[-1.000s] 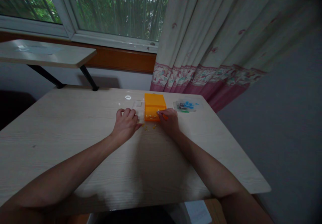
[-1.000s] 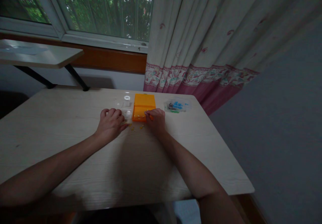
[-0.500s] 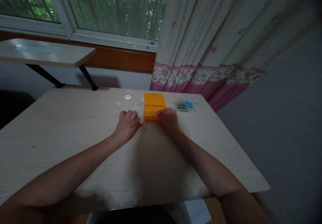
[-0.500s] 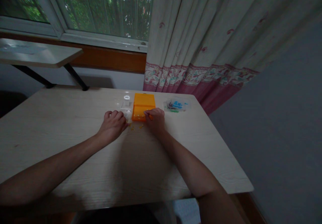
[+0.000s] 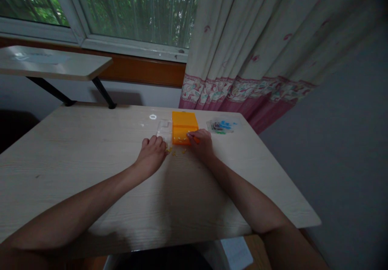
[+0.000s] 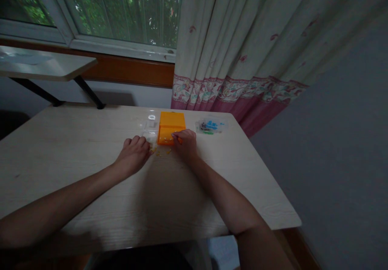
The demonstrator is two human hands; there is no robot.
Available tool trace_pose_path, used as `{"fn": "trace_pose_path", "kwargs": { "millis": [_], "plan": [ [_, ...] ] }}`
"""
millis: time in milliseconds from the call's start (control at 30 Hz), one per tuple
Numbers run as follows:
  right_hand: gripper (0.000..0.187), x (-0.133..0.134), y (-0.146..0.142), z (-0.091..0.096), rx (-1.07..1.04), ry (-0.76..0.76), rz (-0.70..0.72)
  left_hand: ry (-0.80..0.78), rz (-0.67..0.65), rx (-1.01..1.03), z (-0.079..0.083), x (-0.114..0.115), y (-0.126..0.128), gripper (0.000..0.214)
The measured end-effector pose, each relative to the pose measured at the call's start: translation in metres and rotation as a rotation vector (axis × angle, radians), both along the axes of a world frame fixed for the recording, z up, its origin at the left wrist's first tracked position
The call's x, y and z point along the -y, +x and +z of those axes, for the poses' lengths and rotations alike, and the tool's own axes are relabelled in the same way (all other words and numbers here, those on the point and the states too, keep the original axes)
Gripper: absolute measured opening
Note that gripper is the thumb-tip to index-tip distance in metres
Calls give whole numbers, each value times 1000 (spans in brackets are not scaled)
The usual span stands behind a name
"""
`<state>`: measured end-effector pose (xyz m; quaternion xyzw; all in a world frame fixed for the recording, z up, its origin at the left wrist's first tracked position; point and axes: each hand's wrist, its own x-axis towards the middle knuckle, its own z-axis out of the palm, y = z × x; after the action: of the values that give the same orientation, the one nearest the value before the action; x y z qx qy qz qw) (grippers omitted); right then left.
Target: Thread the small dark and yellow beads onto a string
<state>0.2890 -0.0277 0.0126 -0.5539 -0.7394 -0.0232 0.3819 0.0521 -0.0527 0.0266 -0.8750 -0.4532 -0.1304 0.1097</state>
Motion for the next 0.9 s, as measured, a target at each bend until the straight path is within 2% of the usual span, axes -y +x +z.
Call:
{"fn": "trace_pose_path", "kwargs": {
  "millis": [133,600,767,900],
  "plan": [
    [29,-1,0,-1,-5,-2,6,-12,-4,17,-1,0,0,13],
    [28,-1,0,-1,-14,0,9,-27,-57,69,-4,-4,2,19],
    [28,0,-2,1,37,-21,49,-105,-191,272,-5,-16,-1,18],
    [24,5,-7,3,132,-9,203,-142,-278,440,-4,-23,-3,19]
  ]
}}
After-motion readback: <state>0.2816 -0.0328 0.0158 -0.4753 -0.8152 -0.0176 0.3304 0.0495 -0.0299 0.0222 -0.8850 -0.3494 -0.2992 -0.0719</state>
